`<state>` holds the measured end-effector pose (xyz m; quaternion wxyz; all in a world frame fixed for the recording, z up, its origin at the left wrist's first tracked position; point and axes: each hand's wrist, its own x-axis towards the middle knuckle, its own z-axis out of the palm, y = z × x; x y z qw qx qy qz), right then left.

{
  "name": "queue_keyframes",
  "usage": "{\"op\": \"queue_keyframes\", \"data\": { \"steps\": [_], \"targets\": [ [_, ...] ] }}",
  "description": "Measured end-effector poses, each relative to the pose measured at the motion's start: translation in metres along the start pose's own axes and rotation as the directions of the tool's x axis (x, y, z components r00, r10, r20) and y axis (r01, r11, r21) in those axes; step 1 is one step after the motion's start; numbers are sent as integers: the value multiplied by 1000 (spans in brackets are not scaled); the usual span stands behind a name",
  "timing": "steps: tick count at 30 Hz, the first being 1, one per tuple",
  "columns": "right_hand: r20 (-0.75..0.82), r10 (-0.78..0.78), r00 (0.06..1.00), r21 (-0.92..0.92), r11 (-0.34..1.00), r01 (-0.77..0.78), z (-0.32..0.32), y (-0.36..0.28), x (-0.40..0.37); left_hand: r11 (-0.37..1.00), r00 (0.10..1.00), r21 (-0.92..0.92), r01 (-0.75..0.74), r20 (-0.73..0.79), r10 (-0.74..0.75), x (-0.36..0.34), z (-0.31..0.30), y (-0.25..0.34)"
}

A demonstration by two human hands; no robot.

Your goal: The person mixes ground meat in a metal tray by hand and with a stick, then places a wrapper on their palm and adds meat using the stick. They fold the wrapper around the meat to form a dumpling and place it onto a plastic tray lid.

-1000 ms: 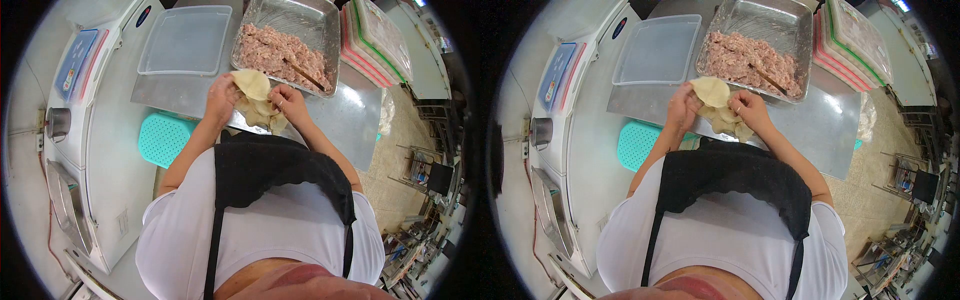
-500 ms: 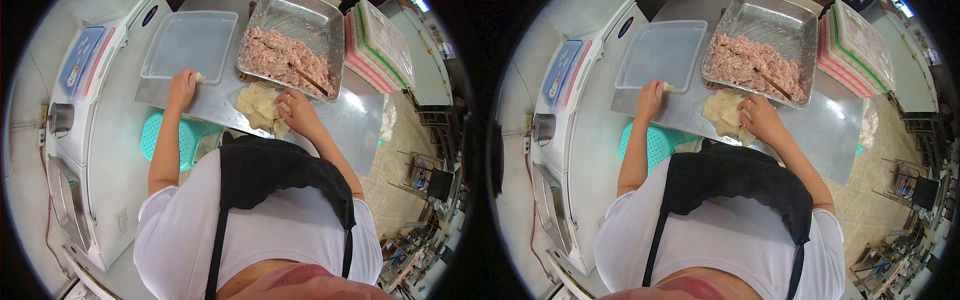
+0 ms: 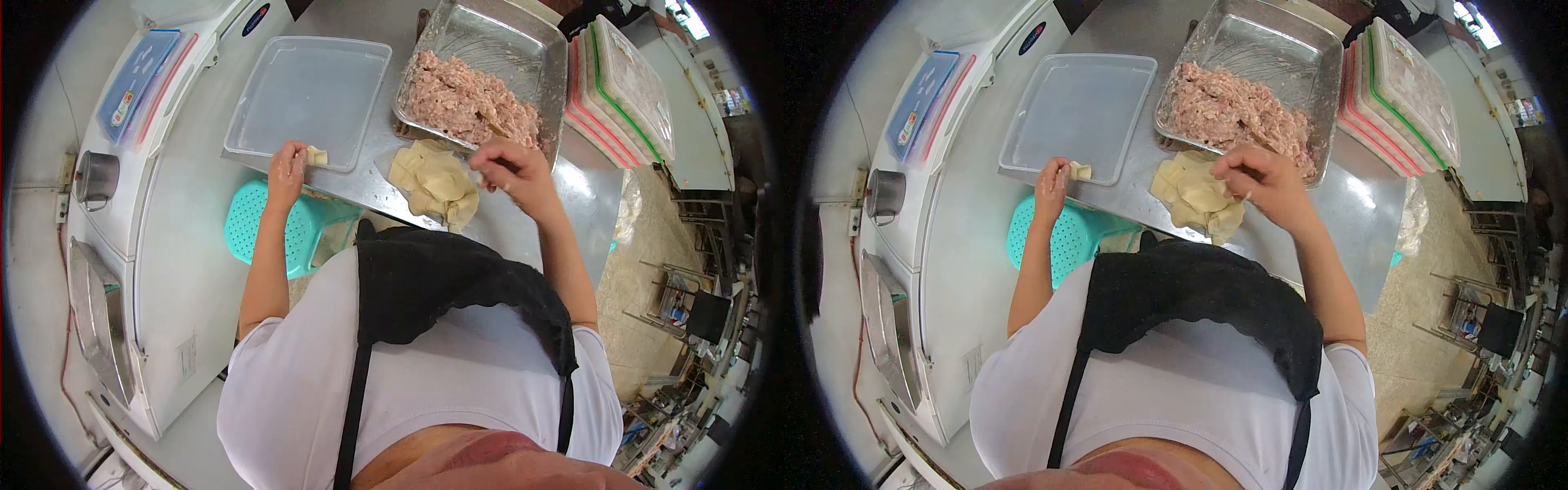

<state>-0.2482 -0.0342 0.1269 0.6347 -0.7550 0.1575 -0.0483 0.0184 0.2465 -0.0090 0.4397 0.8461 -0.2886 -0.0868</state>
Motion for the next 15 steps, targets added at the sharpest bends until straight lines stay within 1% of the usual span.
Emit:
{"op": "queue_keyframes", "data": {
  "steps": [1, 2, 3, 4, 5, 6, 7, 8, 9, 11, 12, 13, 14, 15],
  "targets": [
    [-1, -1, 1000, -2, 1000, 1, 4, 9, 4, 992, 992, 46, -121, -27, 123, -2, 2, -7],
    [-13, -116, 993, -399, 911, 101, 9, 23, 9, 966, 968, 95, -241, -46, 246, -2, 4, -15],
    [22, -224, 974, -730, 662, 169, 13, 29, 11, 965, 967, 93, -244, -45, 249, -4, 3, -15],
    [37, -180, 983, -710, 687, 153, 11, 30, 9, 964, 967, 102, -246, -40, 251, -7, 2, -16],
    [41, -184, 982, -713, 684, 158, 7, 29, 8, 963, 968, 113, -244, -37, 250, -10, 0, -16],
    [-42, -254, 966, -764, 631, 133, 4, 25, 7, 963, 968, 113, -243, -38, 248, -14, -2, -17],
    [-123, -327, 937, -809, 580, 96, 1, 20, 4, 950, 960, 147, -275, -20, 280, -16, -5, -19],
    [-123, -408, 904, -871, 481, 98, -7, 16, 5, 934, 950, 179, -309, 0, 314, -17, -5, -19],
    [-129, -407, 904, -872, 481, 93, -12, 12, 6, 933, 949, 176, -312, 4, 317, -16, -3, -19],
    [-115, -483, 868, -983, 182, -29, -17, 8, 8, 892, 923, 260, -369, -9, 385, -15, 0, -20],
    [-109, -475, 873, -990, 136, -50, -20, 14, 11, 892, 923, 259, -370, -10, 385, -14, 0, -15],
    [-108, -476, 873, -990, 134, -50, -22, 19, 13, 940, 954, 190, -282, -53, 297, -13, 0, -11],
    [-119, -318, 941, -991, 96, -93, -24, 24, 15, 975, 975, 115, -192, -88, 202, -11, -1, -6],
    [-138, -148, 979, -990, 52, -131, -25, 26, 17, 975, 976, 112, -193, -86, 203, -7, -2, -2]
  ]
}}
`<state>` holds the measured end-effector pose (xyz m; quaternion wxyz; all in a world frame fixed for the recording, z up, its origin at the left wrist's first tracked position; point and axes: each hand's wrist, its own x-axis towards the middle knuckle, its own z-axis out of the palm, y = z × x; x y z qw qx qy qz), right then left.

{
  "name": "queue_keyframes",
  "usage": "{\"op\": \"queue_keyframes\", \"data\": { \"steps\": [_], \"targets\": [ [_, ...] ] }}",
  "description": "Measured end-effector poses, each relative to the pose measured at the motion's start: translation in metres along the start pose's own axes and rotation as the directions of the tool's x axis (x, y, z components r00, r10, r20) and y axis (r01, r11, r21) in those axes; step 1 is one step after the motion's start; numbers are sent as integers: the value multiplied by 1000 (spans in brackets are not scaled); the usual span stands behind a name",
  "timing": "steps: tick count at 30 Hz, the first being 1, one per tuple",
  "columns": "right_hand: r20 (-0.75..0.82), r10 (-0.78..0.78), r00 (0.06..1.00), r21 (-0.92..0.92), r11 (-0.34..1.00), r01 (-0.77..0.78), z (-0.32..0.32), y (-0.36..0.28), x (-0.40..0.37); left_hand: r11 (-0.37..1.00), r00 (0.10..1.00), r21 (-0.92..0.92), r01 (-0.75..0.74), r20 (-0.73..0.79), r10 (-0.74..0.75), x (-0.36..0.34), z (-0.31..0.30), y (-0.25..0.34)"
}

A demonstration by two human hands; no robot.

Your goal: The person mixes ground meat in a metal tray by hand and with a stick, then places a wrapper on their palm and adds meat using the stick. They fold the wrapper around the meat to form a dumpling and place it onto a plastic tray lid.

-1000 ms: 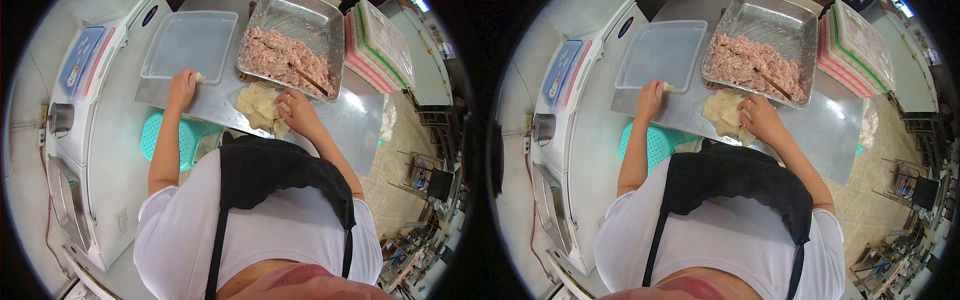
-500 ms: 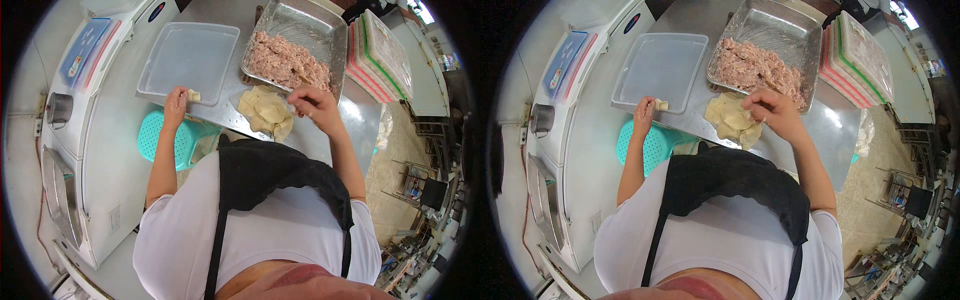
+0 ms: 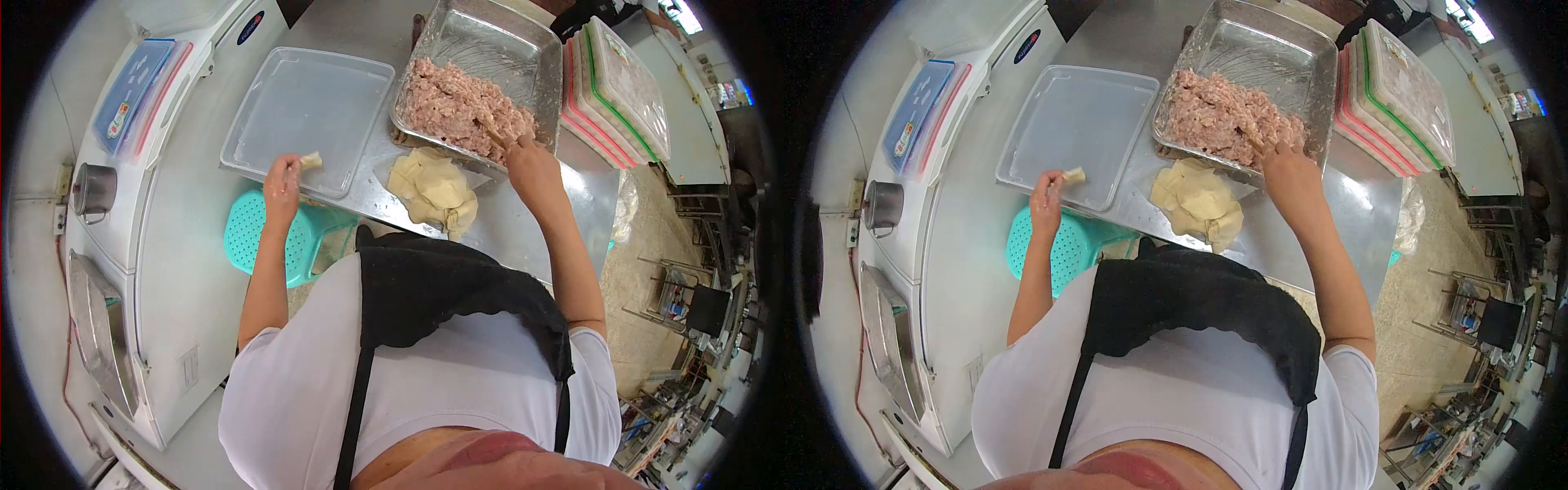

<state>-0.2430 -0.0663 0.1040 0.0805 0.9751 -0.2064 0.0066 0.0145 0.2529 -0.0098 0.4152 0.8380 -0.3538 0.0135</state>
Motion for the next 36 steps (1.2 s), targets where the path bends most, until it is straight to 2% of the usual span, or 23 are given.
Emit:
{"op": "queue_keyframes", "data": {
  "steps": [2, 3, 4, 5, 6, 8, 9, 11, 15, 17, 18, 19, 20, 21, 23, 24, 26, 27, 28, 29, 33, 35, 36],
  "targets": [
    [22, -8, 1000, -31, 999, 9, 3, 0, 8, 952, 980, -271, 146, -91, -176, 14, -4, 7],
    [43, -18, 999, -60, 998, 21, 5, 1, 12, 951, 982, -274, 145, -80, -173, 23, -4, 13],
    [48, -7, 999, -62, 998, 10, 8, 2, 16, 662, 951, -723, 199, -21, -308, 34, -2, 21],
    [44, -35, 998, -70, 997, 38, 13, 4, 21, 182, 913, -965, 189, 105, -394, 44, -1, 31],
    [41, -61, 997, -78, 995, 64, 17, 6, 24, 176, 915, -964, 197, 117, -386, 53, -2, 45],
    [17, -115, 993, -55, 992, 116, 27, 14, 28, -115, 890, -938, 326, 346, -299, 70, -2, 68],
    [-12, -182, 983, -29, 983, 182, 29, 18, 26, -119, 889, -935, 335, 356, -288, 74, 5, 67],
    [23, -158, 987, -29, 987, 159, 1, 25, 25, 152, 910, -908, 390, 354, -215, 80, 19, 63],
    [26, -122, 992, -77, 989, 124, -43, 43, 10, 89, 886, -890, 446, 426, -182, 91, 6, 92],
    [-20, -96, 995, -100, 991, 94, -62, 32, 7, 562, 909, -747, 355, 416, -22, 98, 0, 92],
    [9, -24, 1000, -116, 993, 25, -69, 20, 11, 560, 907, -747, 358, 422, -17, 102, 0, 91],
    [37, 49, 998, -135, 990, -44, -72, 10, 15, 838, 963, -536, -103, 157, 219, 106, 2, 90],
    [38, 57, 998, -137, 989, -51, -67, 6, 20, 843, 852, -136, -520, -6, 524, 110, 3, 89],
    [-26, 8, 1000, -126, 992, -11, -57, 3, 27, 840, 849, -141, -524, -6, 528, 113, 4, 87],
    [-90, -39, 995, -118, 993, 28, -36, -1, 44, 846, 885, -367, -386, 114, 452, 117, 3, 81],
    [-188, -82, 979, -136, 989, 57, -25, -4, 53, 844, 883, -371, -387, 115, 455, 118, 1, 81],
    [-284, -125, 951, -161, 984, 81, 0, -11, 65, 847, 895, -530, 34, 394, 211, 121, -6, 85],
    [-204, -97, 974, -179, 982, 61, 16, -16, 68, 846, 894, -532, 34, 395, 213, 122, -1, 78],
    [-123, -66, 990, -197, 980, 41, 31, -22, 68, 659, 894, -687, 306, 446, 50, 121, 9, 68],
    [-119, -49, 992, -156, 987, 30, 45, -30, 65, 377, 845, -767, 519, 527, -90, 121, 16, 59],
    [12, 21, 1000, 2, 1000, -21, 48, -56, 53, 473, 864, -738, 482, 491, -115, 111, 14, 48],
    [18, 43, 999, 3, 999, -43, 45, -65, 52, 253, 811, -771, 585, 563, -160, 106, 14, 38],
    [18, 67, 998, 2, 998, -67, 41, -69, 51, 253, 810, -770, 586, 565, -158, 104, 17, 34]
  ]
}}
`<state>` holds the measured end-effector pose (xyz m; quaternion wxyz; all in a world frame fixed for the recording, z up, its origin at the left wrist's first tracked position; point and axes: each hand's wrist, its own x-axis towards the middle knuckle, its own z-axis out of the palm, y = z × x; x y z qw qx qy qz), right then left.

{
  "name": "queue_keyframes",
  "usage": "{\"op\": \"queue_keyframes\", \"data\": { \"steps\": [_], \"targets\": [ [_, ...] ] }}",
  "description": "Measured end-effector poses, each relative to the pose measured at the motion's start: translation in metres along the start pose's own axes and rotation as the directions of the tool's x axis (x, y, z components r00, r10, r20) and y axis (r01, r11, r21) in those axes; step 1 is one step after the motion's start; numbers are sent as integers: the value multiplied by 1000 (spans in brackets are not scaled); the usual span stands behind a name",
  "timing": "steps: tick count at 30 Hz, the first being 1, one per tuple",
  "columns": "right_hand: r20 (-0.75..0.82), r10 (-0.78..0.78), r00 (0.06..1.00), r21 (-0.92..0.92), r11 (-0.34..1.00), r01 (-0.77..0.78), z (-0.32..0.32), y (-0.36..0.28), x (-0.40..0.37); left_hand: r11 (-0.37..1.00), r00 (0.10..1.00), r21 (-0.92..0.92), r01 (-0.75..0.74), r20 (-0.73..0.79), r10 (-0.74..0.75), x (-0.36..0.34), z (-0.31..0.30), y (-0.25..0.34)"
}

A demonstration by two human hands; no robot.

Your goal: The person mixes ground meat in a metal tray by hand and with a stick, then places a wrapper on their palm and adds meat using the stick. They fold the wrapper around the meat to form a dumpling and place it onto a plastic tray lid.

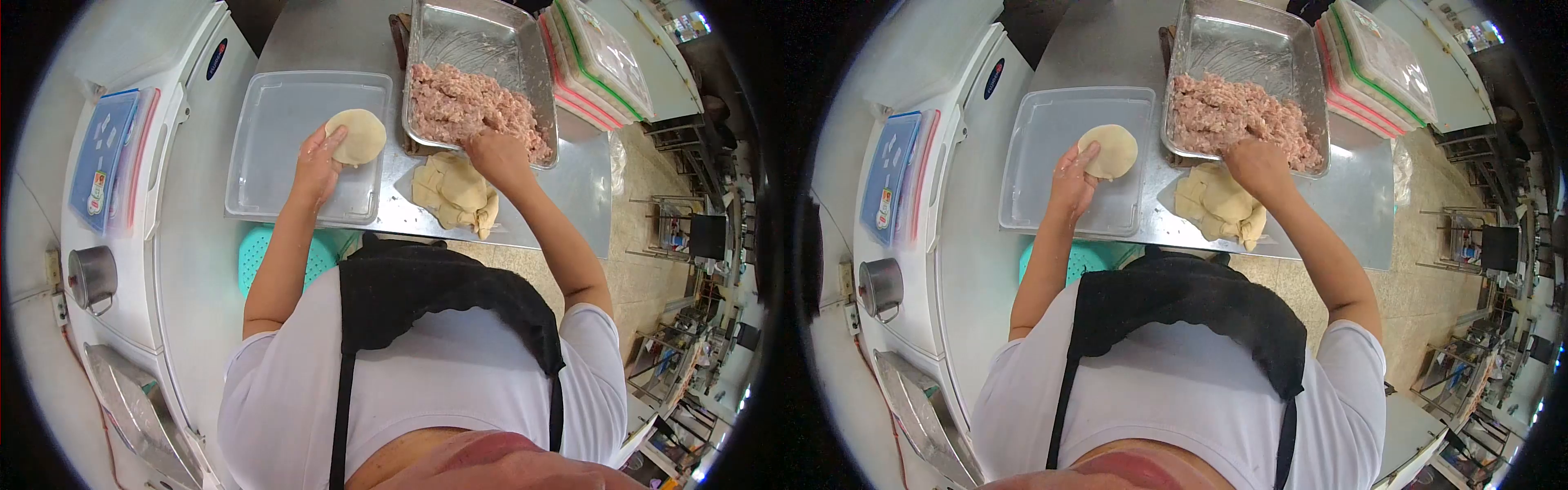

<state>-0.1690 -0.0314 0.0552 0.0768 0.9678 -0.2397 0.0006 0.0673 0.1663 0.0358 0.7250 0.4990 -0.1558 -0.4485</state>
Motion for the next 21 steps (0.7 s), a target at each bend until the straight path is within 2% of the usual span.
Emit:
{"op": "queue_keyframes", "data": {
  "steps": [1, 3, 4, 5, 6, 7, 9, 10, 11, 12, 13, 14, 15, 16, 17, 18, 20, 21],
  "targets": [
    [0, 2, 1000, -1, 1000, -2, -2, 0, -1, 997, 999, -64, 34, 39, -31, 1, -2, -4],
    [80, 109, 991, 103, 988, -117, -4, 2, -3, 989, 996, -131, 67, 74, -58, 5, -4, -14],
    [82, 105, 991, 102, 988, -113, -3, 7, -5, 999, 996, 51, 9, 88, -13, 9, -2, -20],
    [94, 148, 984, 261, 951, -168, -1, 15, -8, 971, 993, 233, -54, 111, 29, 14, 1, -24],
    [111, 188, 976, 412, 885, -218, -4, 19, -9, 971, 993, 233, -58, 110, 33, 16, 7, -24],
    [107, 185, 977, 411, 886, -212, -5, 22, -10, 952, 994, 291, -91, 86, 69, 17, 15, -25],
    [137, 320, 937, 791, 535, -298, -11, 30, -15, 929, 992, 348, -124, 63, 109, 22, 38, -27],
    [133, 320, 938, 792, 534, -295, -12, 36, -14, 995, 996, 60, -84, 30, 82, 26, 54, -27],
    [191, 314, 930, 872, 381, -308, -12, 45, -12, 971, 999, -234, -42, 8, 45, 30, 71, -28],
    [248, 297, 922, 924, 214, -317, -12, 52, -12, 973, 999, -228, -42, 11, 46, 33, 91, -26],
    [218, 335, 917, 951, 140, -277, -11, 51, -10, 913, 997, -405, 53, 67, -28, 36, 113, -24],
    [215, 339, 916, 952, 135, -273, -4, 51, -9, 814, 986, -561, 152, 136, -91, 40, 133, -22],
    [64, 343, 937, 963, 224, -148, 7, 52, -7, 819, 986, -553, 154, 141, -90, 44, 150, -20],
    [-88, 334, 938, 950, 312, -22, -3, 44, -3, 747, 974, -636, 193, 217, -68, 48, 167, -19],
    [121, 336, 934, 914, 329, -236, -18, 40, -14, 668, 957, -705, 239, 288, -38, 52, 179, -19],
    [115, 341, 933, 918, 322, -231, -14, 46, -20, 676, 956, -697, 239, 292, -38, 54, 185, -19],
    [-214, 248, 945, 669, 742, -43, -3, 66, -30, 655, 978, -727, 205, 172, -116, 60, 195, -18],
    [-107, 191, 976, 671, 738, -71, -14, 80, -38, 704, 987, -692, 157, 141, -81, 67, 191, -31]
  ]
}}
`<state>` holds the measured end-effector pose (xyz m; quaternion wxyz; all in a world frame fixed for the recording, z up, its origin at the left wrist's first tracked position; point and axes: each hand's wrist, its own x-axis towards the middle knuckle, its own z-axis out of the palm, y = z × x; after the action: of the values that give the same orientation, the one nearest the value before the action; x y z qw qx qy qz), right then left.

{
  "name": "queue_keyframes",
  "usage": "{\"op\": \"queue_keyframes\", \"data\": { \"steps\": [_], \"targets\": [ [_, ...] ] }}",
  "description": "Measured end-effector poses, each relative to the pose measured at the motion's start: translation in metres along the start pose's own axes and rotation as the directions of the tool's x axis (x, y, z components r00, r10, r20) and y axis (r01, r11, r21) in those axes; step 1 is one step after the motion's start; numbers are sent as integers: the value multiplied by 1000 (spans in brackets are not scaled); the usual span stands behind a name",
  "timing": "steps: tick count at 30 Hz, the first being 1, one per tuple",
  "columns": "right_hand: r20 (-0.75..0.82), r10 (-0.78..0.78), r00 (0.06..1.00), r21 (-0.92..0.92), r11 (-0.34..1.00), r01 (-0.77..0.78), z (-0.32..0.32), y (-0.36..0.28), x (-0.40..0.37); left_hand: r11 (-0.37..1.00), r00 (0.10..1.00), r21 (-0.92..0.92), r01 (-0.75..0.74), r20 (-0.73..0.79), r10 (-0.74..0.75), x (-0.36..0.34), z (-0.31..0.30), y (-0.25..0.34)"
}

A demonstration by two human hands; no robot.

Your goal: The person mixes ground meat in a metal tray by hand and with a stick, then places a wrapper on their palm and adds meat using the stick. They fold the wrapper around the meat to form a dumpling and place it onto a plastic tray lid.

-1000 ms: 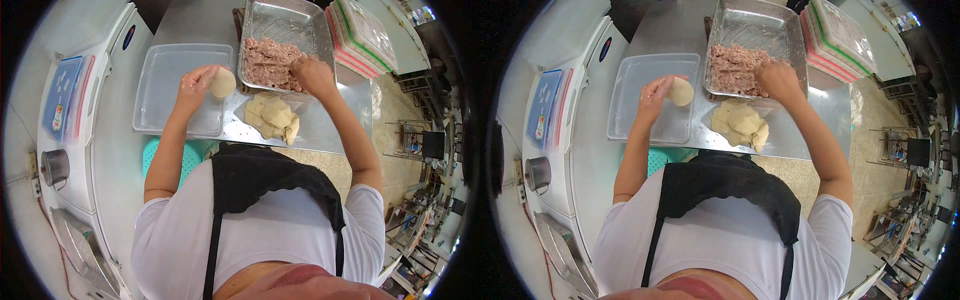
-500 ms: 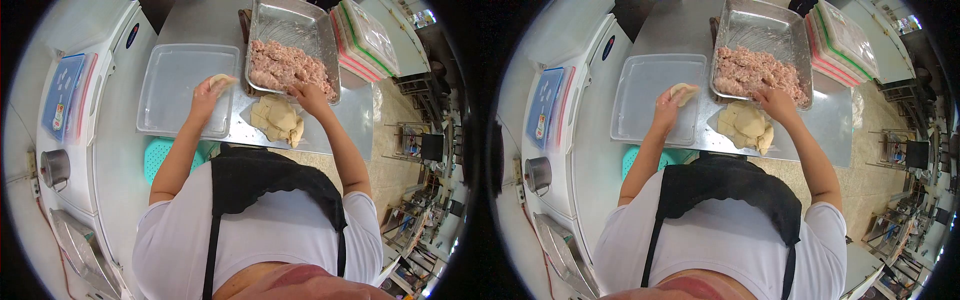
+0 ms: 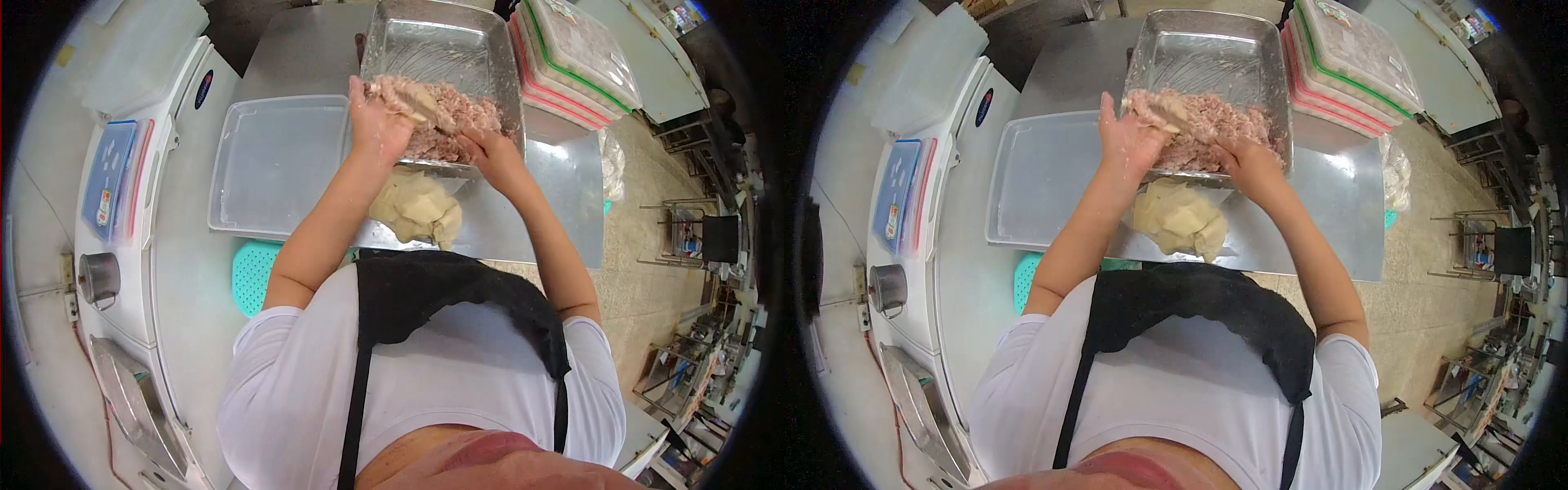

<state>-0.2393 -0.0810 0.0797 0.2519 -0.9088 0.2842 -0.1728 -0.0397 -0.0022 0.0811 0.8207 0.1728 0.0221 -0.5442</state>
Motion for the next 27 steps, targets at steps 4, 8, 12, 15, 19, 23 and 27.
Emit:
{"op": "queue_keyframes", "data": {
  "steps": [4, 8, 12, 15, 19, 23, 27],
  "targets": [
    [80, 25, 997, -322, 947, 2, -46, -9, -13, 981, 993, 160, -113, 53, 106, 9, -9, -21],
    [-105, -122, 987, -248, 964, 93, -28, 23, -4, 958, 994, 267, -104, 46, 96, 1, 7, -41],
    [5, -127, 992, -316, 941, 122, -13, 79, 4, 936, 994, 337, -105, 1, 111, 3, -16, -51],
    [280, 106, 954, -434, 901, 27, -47, 83, 1, 980, 996, 179, -89, 41, 83, -9, -15, -51],
    [49, -225, 973, -265, 936, 229, -60, 52, -14, 993, 997, 100, -57, -52, 63, -7, 13, -59],
    [152, -191, 970, -327, 916, 231, -81, 42, -12, 993, 989, 110, -44, -135, 58, -8, 32, -68],
    [95, -325, 941, -332, 881, 337, -86, 29, -21, 994, 986, 41, -97, -130, 102, 4, 24, -67]
  ]
}}
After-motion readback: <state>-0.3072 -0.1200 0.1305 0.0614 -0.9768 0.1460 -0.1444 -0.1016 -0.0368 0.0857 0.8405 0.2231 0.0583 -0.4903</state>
